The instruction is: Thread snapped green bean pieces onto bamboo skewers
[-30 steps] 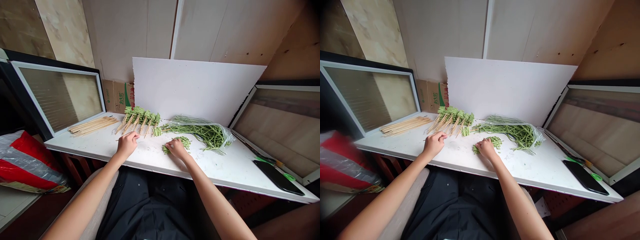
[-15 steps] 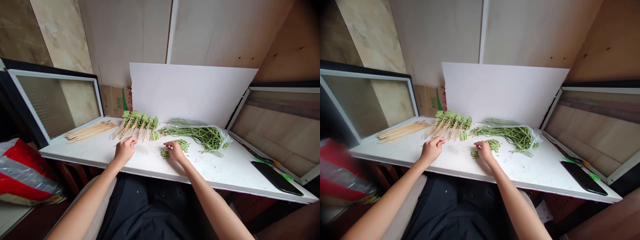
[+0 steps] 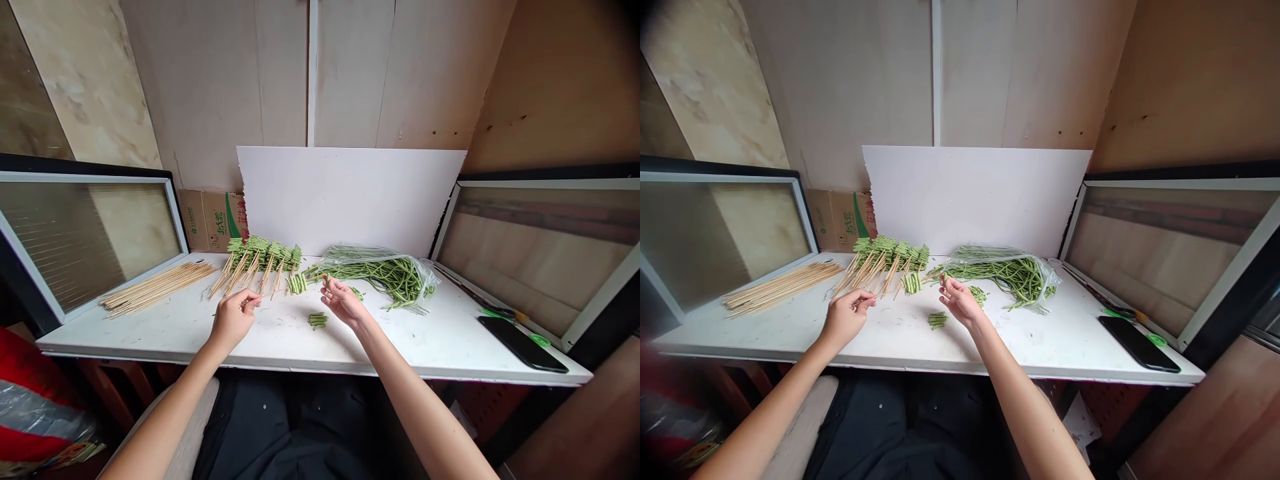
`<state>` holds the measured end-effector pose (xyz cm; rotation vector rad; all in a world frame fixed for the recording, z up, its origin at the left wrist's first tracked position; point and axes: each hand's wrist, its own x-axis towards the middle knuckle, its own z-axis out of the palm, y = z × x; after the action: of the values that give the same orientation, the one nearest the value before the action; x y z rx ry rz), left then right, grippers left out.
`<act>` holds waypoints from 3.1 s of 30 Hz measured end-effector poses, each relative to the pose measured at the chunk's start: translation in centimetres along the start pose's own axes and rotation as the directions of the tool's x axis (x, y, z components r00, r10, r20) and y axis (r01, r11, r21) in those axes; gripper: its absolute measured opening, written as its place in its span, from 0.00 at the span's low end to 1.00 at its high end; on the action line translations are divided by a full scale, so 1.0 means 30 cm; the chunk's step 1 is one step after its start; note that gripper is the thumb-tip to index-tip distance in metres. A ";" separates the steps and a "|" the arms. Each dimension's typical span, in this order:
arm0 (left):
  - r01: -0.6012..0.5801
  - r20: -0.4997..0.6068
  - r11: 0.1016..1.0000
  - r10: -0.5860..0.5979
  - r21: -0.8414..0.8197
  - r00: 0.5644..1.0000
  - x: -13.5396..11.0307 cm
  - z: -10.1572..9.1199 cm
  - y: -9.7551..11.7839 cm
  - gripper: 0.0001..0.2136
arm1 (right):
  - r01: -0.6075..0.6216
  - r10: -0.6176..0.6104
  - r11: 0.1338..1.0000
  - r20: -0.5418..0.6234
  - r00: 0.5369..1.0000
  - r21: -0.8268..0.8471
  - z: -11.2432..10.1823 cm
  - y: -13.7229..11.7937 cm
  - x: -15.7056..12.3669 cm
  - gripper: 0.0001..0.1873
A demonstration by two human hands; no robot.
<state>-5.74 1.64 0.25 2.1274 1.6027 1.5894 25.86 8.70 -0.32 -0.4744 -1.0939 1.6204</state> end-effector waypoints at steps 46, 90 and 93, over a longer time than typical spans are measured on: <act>-0.035 -0.006 0.991 0.036 0.129 0.999 -0.010 -0.005 0.012 0.09 | 0.017 -0.020 0.995 -0.032 0.999 -0.101 0.030 -0.022 -0.009 0.20; -0.091 -0.001 0.972 0.093 0.216 0.996 -0.008 -0.015 0.017 0.11 | 0.057 -0.074 0.993 -0.177 0.981 -0.100 0.045 0.000 -0.005 0.21; -0.115 -0.019 0.963 0.123 0.244 0.992 -0.008 -0.021 0.022 0.11 | 0.059 -0.078 0.992 -0.180 0.981 -0.107 0.063 -0.007 -0.010 0.22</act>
<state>-5.71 0.84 0.74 2.3707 1.7968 1.5387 24.64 7.67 0.74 -0.6344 -1.0448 1.4351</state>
